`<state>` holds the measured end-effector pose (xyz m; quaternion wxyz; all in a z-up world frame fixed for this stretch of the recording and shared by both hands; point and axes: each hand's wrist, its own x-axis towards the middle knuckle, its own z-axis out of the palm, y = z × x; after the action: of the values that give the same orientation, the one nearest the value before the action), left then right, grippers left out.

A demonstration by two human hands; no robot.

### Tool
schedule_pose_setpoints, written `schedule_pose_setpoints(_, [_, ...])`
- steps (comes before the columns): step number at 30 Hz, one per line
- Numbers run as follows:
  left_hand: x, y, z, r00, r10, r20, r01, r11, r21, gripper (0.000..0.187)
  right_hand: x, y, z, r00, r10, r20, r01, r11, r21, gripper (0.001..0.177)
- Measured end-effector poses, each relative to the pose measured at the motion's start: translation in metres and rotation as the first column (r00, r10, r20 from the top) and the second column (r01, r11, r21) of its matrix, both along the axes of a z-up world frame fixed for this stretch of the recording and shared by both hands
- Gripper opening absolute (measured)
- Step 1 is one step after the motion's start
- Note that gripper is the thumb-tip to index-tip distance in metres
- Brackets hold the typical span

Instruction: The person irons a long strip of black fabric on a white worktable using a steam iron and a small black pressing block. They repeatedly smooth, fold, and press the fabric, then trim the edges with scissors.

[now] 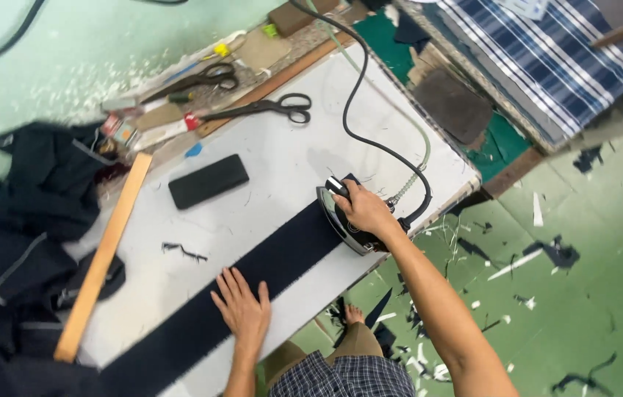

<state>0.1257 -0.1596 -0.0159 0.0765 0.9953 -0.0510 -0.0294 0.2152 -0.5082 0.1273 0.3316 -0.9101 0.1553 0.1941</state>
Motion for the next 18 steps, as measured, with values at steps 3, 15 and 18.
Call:
schedule_pose_setpoints(3, [0.034,0.01,0.006,0.984,-0.122,0.13,0.131,0.989,-0.063,0.086,0.005,0.005,-0.011,0.997,-0.065,-0.043,0.065,0.998,0.016,0.064])
schedule_pose_setpoints(15, [0.28,0.005,0.007,0.656,-0.488,0.576,0.544,0.835,0.087,0.078,-0.014,0.043,0.004,0.861,-0.508,0.009,0.504,0.852,-0.143,0.051])
schedule_pose_setpoints(18, [0.281,0.007,0.005,0.629,-0.473,0.617,0.515,0.848,0.124,0.071,-0.013,0.046,0.009,0.858,-0.514,0.003,0.51,0.849,-0.135,0.05])
